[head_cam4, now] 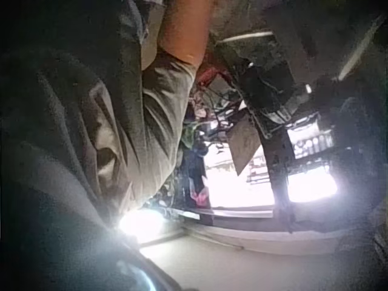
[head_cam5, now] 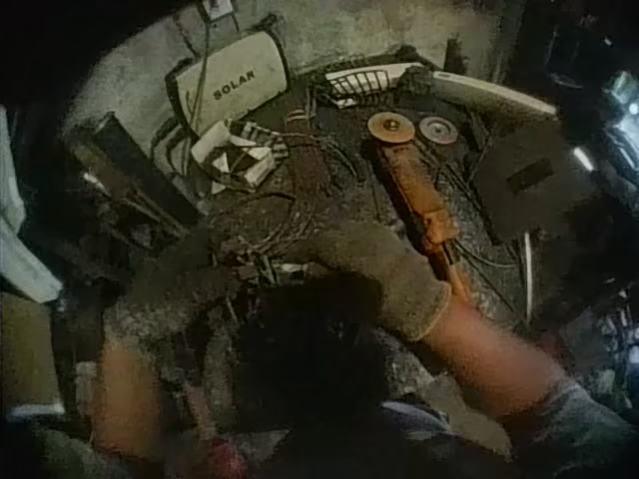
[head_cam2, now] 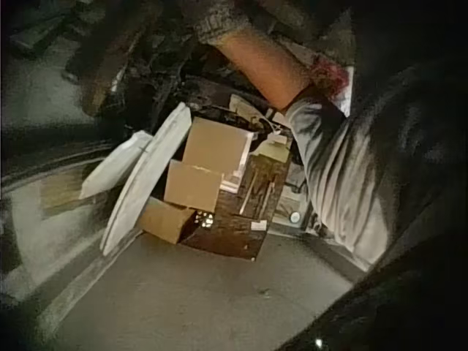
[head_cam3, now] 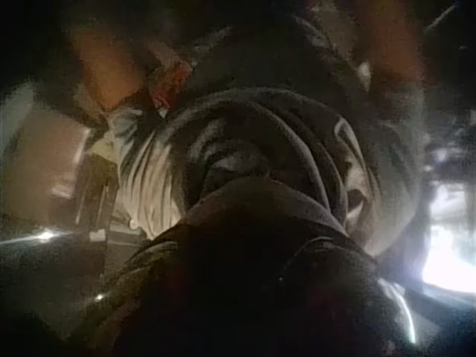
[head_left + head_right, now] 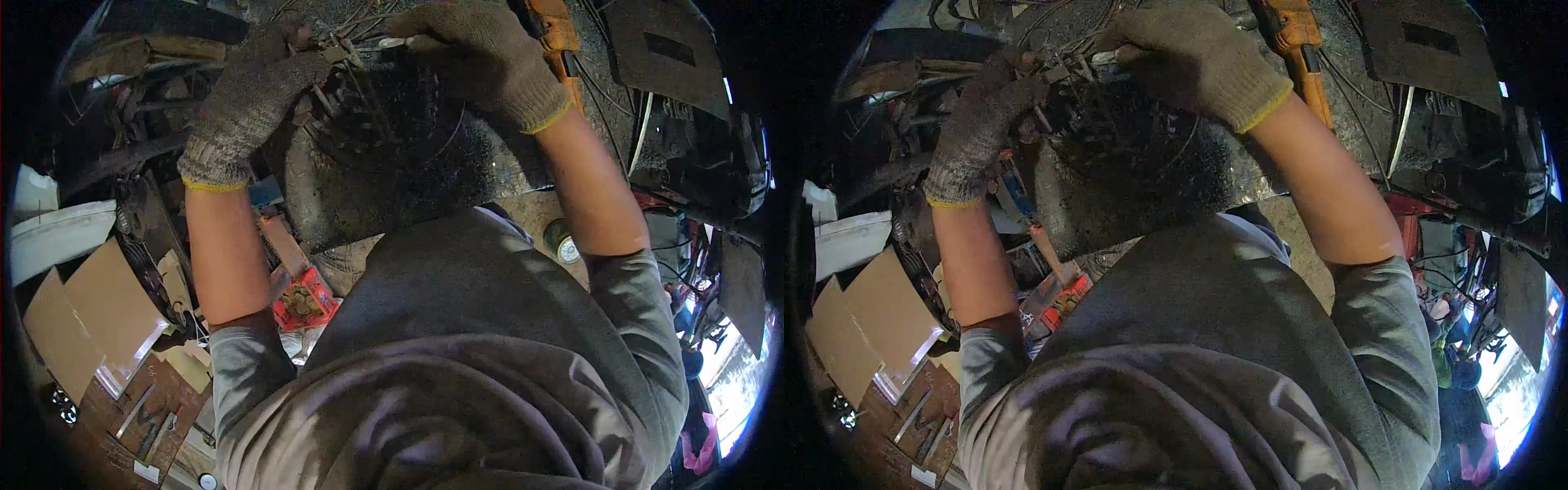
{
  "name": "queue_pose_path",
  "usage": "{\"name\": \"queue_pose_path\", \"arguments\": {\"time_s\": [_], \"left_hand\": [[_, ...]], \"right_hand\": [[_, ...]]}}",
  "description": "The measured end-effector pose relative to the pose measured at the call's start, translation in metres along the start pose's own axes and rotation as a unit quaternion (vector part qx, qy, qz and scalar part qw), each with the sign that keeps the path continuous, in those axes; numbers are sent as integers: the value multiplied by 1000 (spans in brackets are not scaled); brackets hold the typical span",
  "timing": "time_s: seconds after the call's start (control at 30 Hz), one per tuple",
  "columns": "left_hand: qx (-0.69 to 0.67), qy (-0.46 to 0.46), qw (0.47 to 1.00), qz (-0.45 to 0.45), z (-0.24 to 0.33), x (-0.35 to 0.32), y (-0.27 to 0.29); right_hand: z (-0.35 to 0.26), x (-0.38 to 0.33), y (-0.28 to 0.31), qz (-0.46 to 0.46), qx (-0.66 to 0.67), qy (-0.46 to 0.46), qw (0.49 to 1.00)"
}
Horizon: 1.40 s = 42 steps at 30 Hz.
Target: The person assembles a metal structure by striking it with a hammer, positioning metal rods by hand, and welding components together using a welding tool.
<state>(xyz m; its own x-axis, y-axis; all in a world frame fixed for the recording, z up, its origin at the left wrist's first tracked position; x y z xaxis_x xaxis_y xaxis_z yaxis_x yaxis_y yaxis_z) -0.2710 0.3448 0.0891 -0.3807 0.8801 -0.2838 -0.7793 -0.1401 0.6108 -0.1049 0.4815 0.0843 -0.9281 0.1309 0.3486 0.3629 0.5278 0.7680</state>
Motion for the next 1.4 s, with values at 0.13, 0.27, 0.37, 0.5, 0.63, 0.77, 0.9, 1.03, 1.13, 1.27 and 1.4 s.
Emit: {"name": "queue_pose_path", "arguments": {"time_s": [0.13,0.27,0.37,0.5,0.63,0.77,0.9,1.03,1.13,1.27,1.4], "left_hand": [[8,22,999,29,8,-1,-2],[19,-6,999,36,12,-1,-2],[61,-17,998,26,5,5,2],[67,23,997,15,0,6,1],[148,-127,981,17,-4,6,5],[89,46,995,3,4,7,0],[87,-19,996,25,-1,6,5],[114,28,993,11,0,9,3],[71,40,997,15,-4,6,1],[-129,33,991,33,-19,-4,16],[-285,58,952,94,-44,-16,43]], "right_hand": [[2,-7,-5,96,78,102,987],[1,13,-17,68,104,105,987],[-10,27,-26,-25,-13,70,997],[-12,30,-26,20,-20,128,991],[-15,31,-30,35,23,167,985],[-22,45,-36,-67,-48,144,986],[1,35,-52,0,7,184,983],[22,24,-65,79,100,210,969],[-19,38,-29,-64,-76,88,991],[-2,38,7,56,62,29,996],[12,27,19,66,137,-23,988]]}}
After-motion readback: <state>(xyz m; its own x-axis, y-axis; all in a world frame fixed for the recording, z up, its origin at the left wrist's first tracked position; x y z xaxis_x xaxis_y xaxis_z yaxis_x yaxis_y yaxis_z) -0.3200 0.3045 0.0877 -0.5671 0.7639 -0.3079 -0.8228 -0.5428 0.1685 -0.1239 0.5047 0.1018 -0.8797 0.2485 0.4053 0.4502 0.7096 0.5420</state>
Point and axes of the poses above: each hand's wrist, its own x-axis towards the middle knuckle, its own y-axis out of the back of the hand, z = x × y, the point moved 8 cm from there along x, towards the middle knuckle, and after that the axes turned 7 degrees about -z, right-handed, at the moved point
